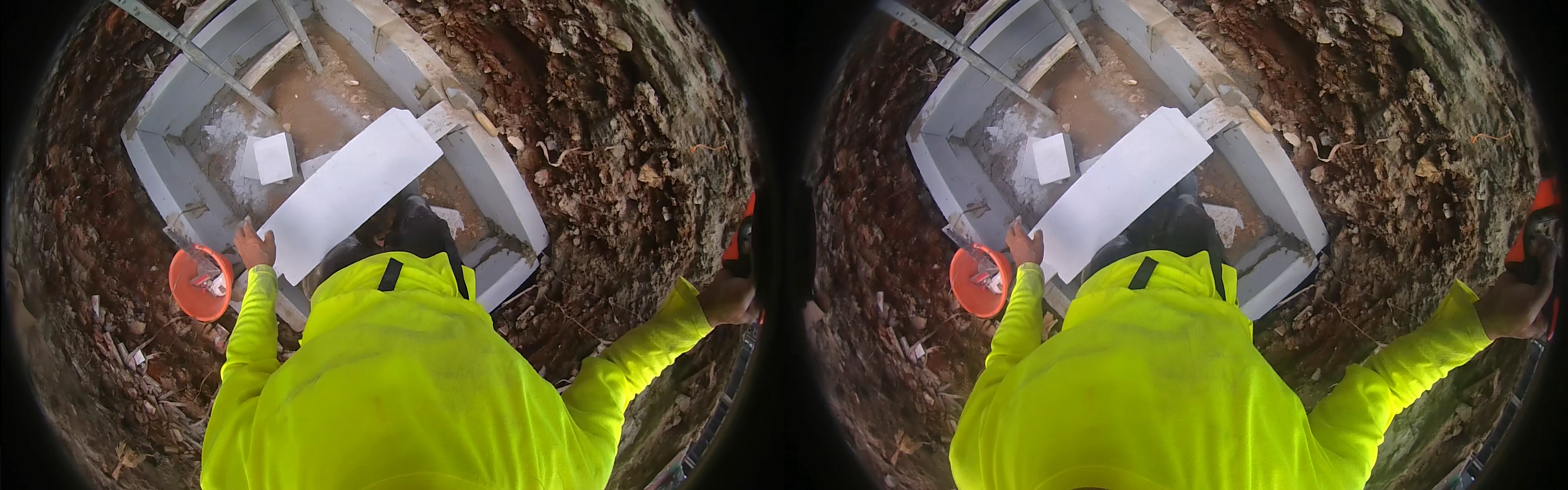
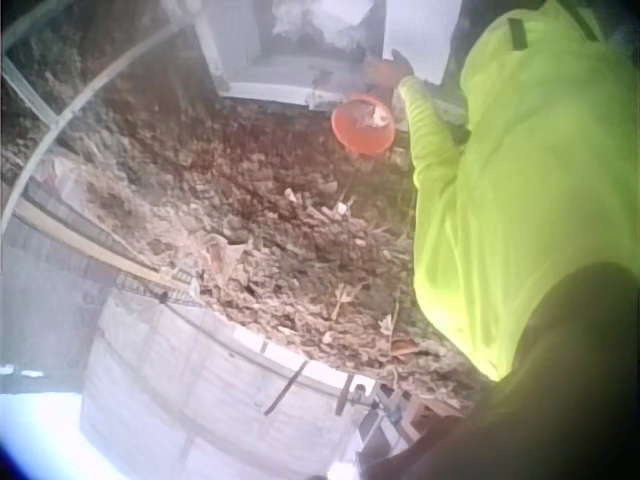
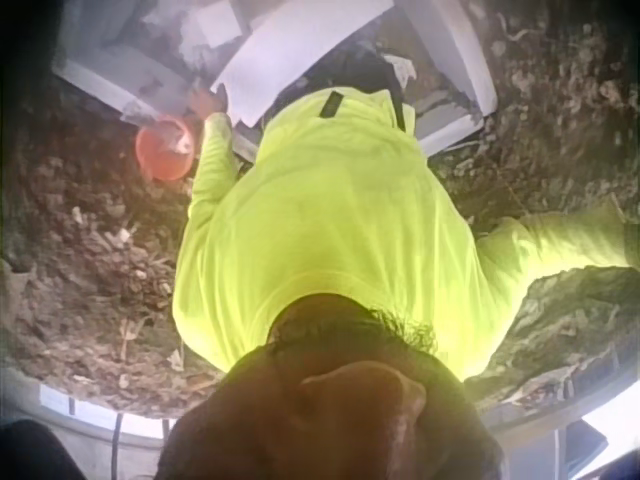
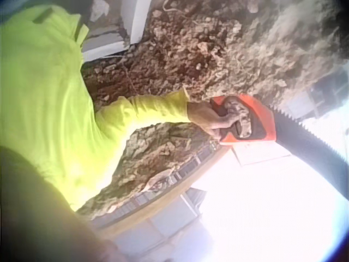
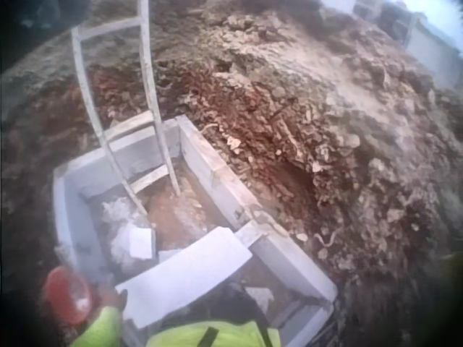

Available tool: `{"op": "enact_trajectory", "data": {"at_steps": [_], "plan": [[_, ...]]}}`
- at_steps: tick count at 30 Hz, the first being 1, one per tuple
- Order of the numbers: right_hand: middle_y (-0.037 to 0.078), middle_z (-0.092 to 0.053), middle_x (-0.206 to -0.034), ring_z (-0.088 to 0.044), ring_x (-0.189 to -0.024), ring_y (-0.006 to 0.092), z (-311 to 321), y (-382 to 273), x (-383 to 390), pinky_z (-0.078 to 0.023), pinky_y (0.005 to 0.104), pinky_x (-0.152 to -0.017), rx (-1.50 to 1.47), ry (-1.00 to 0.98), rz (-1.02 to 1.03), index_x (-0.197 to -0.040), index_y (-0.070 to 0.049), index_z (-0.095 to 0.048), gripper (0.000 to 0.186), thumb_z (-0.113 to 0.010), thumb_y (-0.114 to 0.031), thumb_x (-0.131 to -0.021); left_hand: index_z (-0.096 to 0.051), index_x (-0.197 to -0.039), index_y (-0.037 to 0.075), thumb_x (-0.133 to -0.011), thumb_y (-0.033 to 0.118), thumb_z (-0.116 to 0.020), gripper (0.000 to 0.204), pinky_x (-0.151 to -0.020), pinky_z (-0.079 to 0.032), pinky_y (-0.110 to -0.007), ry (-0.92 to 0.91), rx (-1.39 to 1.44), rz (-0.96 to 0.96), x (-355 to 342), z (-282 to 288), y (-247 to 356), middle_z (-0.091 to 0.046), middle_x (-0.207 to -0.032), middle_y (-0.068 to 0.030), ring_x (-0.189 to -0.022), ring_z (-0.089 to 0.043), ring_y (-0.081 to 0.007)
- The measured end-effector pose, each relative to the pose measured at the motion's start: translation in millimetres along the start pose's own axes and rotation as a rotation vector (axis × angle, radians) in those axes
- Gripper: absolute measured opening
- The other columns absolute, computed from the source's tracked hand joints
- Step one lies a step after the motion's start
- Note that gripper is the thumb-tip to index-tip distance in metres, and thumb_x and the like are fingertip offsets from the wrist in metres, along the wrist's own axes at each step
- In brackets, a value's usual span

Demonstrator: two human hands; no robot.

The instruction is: The person applies mortar to a concrete block structure using a trowel, then measures the area with a tape measure. They retrieve a large white block, place it on the structure, and cut it to size using a hand saw. Finally, they apply more mortar to the joints.

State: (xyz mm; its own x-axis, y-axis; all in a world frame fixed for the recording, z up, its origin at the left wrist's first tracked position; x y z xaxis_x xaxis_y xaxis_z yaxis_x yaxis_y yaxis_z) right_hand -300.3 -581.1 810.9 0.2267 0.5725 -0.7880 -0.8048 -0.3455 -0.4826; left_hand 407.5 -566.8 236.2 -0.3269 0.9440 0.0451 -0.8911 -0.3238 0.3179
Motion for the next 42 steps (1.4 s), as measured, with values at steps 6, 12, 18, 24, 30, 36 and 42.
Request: {"op": "enact_trajectory", "data": {"at_steps": [6,12,18,24,30,36,42], "plan": [[0.006,-0.060,-0.085,-0.055,-0.076,0.0116,-158.4,-6.0,227.9,-0.045,0.0266,-0.068,-0.204,-0.320,-0.669,-0.098,0.002,-0.060,0.013,-0.062,0.004,-0.085,-0.055,-0.127,-0.002,-0.077,0.024,-0.074,0.059,-0.104,-0.037,-0.049,-0.074,0.082,-0.155,-58.4,-36.0,101.9,-0.051,-0.128,-0.0263,-0.119,-0.046,-0.0437],[0.010,-0.064,-0.080,-0.063,-0.071,0.0144,-238.1,81.7,368.9,-0.049,0.0294,-0.062,-0.139,-0.819,-0.728,-0.100,-0.001,-0.060,0.017,-0.063,-0.003,-0.084,-0.056,-0.128,0.000,-0.079,0.027,-0.074,0.059,-0.106,-0.036,-0.048,-0.196,0.137,-0.118,-55.4,-88.8,177.8,-0.052,-0.127,-0.0270,-0.121,-0.045,-0.0433],[0.017,-0.064,-0.079,-0.066,-0.069,0.0339,-260.0,117.3,399.0,-0.050,0.0365,-0.061,-0.102,-0.916,-0.678,-0.097,-0.004,-0.060,0.016,-0.065,-0.006,-0.082,-0.048,-0.137,0.002,-0.084,0.037,-0.068,0.066,-0.109,-0.032,-0.050,-0.261,0.024,-0.096,-94.3,-150.7,255.9,-0.045,-0.137,-0.0268,-0.129,-0.039,-0.0411],[0.017,-0.063,-0.078,-0.064,-0.071,0.0401,-277.0,147.5,415.5,-0.051,0.0404,-0.061,-0.147,-0.973,-0.735,-0.098,-0.005,-0.057,0.020,-0.066,-0.004,-0.080,-0.043,-0.144,0.012,-0.090,0.053,-0.052,0.068,-0.112,-0.017,-0.062,-0.414,-0.102,0.119,-130.8,-235.5,284.6,-0.035,-0.150,-0.0208,-0.140,-0.029,-0.0375],[0.018,-0.063,-0.082,-0.064,-0.074,0.0400,-274.5,169.9,423.8,-0.051,0.0409,-0.064,-0.156,-1.024,-0.827,-0.095,-0.004,-0.057,0.016,-0.066,-0.003,-0.081,-0.057,-0.136,0.012,-0.089,0.066,-0.045,0.072,-0.112,-0.005,-0.069,-0.450,-0.069,0.324,-146.8,-249.5,306.2,-0.050,-0.143,-0.0110,-0.141,-0.031,-0.0325],[0.017,-0.064,-0.087,-0.064,-0.076,0.0399,-262.7,171.0,418.0,-0.052,0.0409,-0.067,-0.136,-1.111,-0.858,-0.095,-0.004,-0.057,0.016,-0.066,-0.003,-0.081,-0.067,-0.124,0.015,-0.082,0.073,-0.051,0.074,-0.112,-0.006,-0.068,-0.284,-0.134,0.371,-143.6,-246.6,310.9,-0.058,-0.136,-0.0061,-0.135,-0.040,-0.0274],[0.017,-0.064,-0.087,-0.065,-0.076,0.0395,-276.4,169.3,405.9,-0.053,0.0401,-0.067,-0.196,-1.169,-0.861,-0.098,-0.004,-0.057,0.021,-0.067,-0.001,-0.080,-0.072,-0.114,0.014,-0.080,0.071,-0.055,0.068,-0.112,-0.010,-0.064,-0.179,-0.187,0.358,-142.0,-244.6,312.5,-0.064,-0.125,-0.0033,-0.127,-0.047,-0.0236]]}}
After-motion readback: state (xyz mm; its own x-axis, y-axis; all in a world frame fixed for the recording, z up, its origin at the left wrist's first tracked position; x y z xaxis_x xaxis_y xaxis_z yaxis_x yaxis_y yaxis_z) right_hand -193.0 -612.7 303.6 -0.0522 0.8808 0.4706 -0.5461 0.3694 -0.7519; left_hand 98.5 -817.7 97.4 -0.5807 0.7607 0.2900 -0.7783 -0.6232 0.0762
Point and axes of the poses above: each hand's wrist, its own x-axis away from the middle knuckle, its own z-axis out of the back of the hand, y = z × x, the point moved 7 cm from there along -x, towards the middle knuckle
